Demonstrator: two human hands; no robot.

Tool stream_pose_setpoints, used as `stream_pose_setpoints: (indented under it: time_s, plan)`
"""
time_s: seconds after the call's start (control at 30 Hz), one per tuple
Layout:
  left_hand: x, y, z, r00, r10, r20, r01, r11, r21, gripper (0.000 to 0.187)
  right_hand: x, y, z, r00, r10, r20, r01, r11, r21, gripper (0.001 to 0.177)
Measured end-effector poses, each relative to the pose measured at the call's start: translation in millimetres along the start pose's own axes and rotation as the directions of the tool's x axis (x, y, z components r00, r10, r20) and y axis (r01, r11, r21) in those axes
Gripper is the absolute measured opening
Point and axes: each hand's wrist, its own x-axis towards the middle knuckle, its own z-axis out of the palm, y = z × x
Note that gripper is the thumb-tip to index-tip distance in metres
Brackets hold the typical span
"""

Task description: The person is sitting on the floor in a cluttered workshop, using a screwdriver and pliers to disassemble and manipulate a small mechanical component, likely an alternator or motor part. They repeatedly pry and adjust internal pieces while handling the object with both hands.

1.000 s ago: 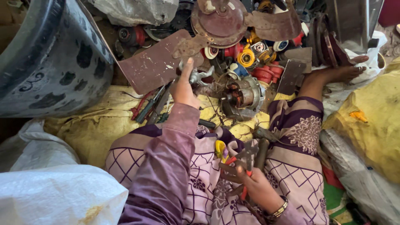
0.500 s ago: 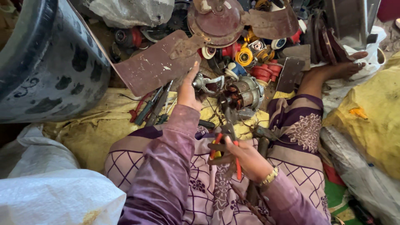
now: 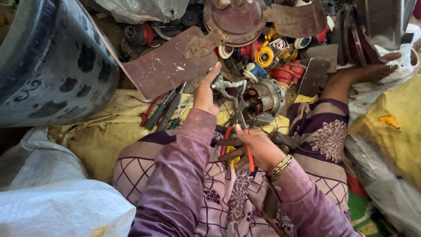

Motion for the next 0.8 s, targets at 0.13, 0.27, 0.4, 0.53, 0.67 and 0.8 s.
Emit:
stream_pose_setpoints:
  time_s: [0.13, 0.27, 0.4, 0.53, 0.67, 0.8]
  plan:
    - [-4, 3, 3, 1.0, 0.008, 0.001, -0.008, 0.999, -0.041, 0.029, -5, -11, 5, 0.998, -0.007, 0.067, 0.009, 1.0, -0.03, 0.059]
    - [-9, 8, 5, 0.998, 0.03, 0.05, -0.029, 0.999, -0.021, 0.032, -10, -19, 2, 0.995, 0.089, 0.045, -0.088, 0.996, -0.023, 0.058]
    - [-12, 8, 6, 0.998, 0.047, 0.031, -0.049, 0.998, 0.05, 0.035, -7, -13, -16, 0.99, 0.078, 0.117, -0.061, 0.988, -0.145, 0.068]
    - [-14, 6, 8, 0.995, 0.077, 0.069, -0.083, 0.993, 0.089, 0.039, 0, 1, -38, 1.0, -0.02, 0.02, 0.024, 0.975, -0.219, 0.058]
    - [-16, 2, 8, 0.951, 0.276, 0.141, -0.298, 0.939, 0.173, 0.044, -1, 8, -50, 0.863, -0.396, 0.314, 0.506, 0.678, -0.534, 0.046]
    - [-13, 2, 6, 0.966, 0.223, 0.127, -0.244, 0.954, 0.177, 0.043, 0, 13, -32, 1.0, -0.012, 0.005, 0.012, 1.0, -0.028, 0.042]
